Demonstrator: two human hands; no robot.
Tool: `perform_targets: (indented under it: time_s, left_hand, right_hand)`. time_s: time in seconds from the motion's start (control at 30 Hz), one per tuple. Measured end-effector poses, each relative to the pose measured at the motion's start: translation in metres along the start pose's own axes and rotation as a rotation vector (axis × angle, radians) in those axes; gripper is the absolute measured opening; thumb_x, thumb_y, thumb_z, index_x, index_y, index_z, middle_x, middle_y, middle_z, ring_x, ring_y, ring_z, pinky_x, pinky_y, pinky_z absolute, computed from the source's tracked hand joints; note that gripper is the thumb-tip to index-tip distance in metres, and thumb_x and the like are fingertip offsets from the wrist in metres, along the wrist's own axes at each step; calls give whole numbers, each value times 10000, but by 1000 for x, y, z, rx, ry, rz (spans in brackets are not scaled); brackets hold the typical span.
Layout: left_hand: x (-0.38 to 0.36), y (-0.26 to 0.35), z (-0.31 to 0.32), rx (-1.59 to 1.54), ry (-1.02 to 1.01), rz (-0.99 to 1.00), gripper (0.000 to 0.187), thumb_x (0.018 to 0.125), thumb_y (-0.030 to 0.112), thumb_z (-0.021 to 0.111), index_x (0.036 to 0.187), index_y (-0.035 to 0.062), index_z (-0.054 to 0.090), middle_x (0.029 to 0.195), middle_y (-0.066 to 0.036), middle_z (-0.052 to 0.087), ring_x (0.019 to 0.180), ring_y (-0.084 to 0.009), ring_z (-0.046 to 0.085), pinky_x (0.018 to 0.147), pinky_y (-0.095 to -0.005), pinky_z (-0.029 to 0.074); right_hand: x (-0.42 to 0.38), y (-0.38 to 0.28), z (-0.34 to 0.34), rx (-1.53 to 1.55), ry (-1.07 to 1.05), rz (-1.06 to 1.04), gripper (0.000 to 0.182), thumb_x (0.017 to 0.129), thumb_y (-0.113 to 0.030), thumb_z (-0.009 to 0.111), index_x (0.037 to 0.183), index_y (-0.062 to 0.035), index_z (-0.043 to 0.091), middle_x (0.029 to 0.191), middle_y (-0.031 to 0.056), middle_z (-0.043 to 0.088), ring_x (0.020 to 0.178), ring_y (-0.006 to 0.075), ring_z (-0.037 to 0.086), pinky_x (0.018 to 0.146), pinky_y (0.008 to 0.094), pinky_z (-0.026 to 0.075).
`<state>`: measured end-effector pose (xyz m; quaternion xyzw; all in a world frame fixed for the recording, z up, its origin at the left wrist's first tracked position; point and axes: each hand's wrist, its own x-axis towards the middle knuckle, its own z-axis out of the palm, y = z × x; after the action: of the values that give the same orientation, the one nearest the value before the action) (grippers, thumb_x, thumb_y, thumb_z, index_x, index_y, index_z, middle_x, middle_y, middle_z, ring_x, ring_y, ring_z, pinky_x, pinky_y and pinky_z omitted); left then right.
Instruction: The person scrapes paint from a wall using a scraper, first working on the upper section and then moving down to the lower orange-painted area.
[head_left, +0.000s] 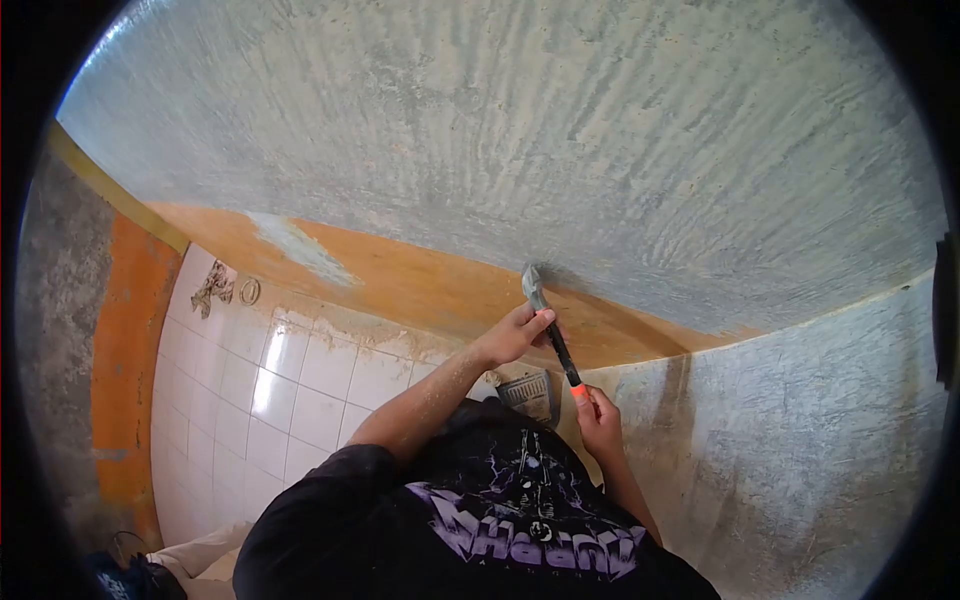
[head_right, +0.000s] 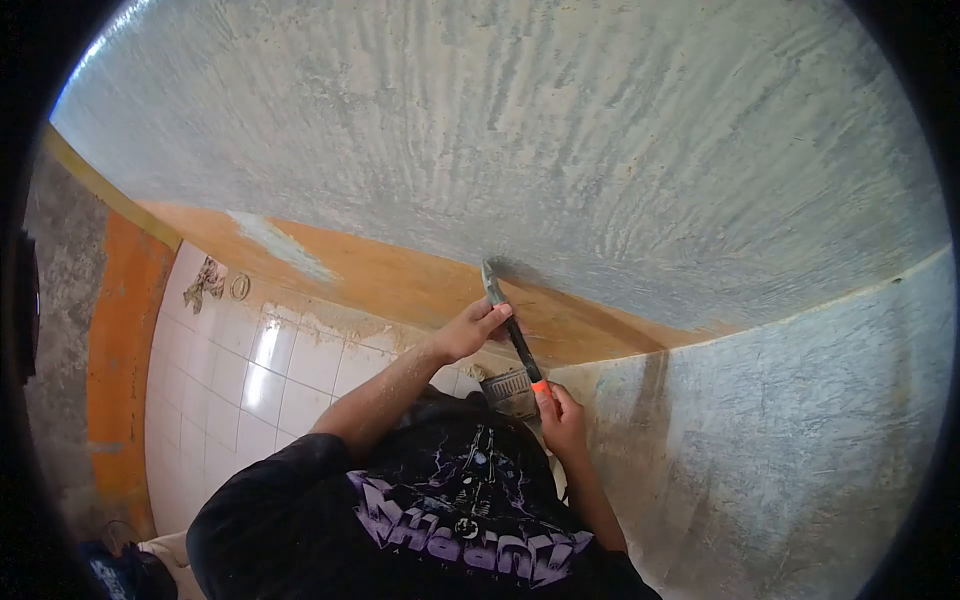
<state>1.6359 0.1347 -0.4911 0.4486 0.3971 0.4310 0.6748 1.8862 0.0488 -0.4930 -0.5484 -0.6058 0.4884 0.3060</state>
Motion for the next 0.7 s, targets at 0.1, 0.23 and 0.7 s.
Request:
perform_targets:
  time_s: [0.1,0.23,0.7]
  left_hand:
    - [1,2,5,-31,21,0,317,1056,388,448,1059,87,548,987,-42,700,811,-88,576,762,-272,482]
    - [-1,0,-4,4,-14,-12,364,1059,411,427,1137,70,530,1080,-86,692,919,-132,619,857,-306,494]
    - [-12,5,-20,-28,60,-31,349,1061,406,425,1141,80,517,1072,-75,690,911,-125,610,836,-301,494]
  right_hand:
    - [-2,3,-4,27,7,26,310,1010,-244,570,1174,14,624,703,-67,477,598,18,417,532,205,333]
    - [3,3,-1,-15,-18,17,315,1014,-239,566,1178,24,620,709,-71,469,591,17,408,525,203,326]
    - [9,-2,22,0,-14,25,295,1013,-231,564,1168,13,618,649,-71,453,544,13,397,487,206,303]
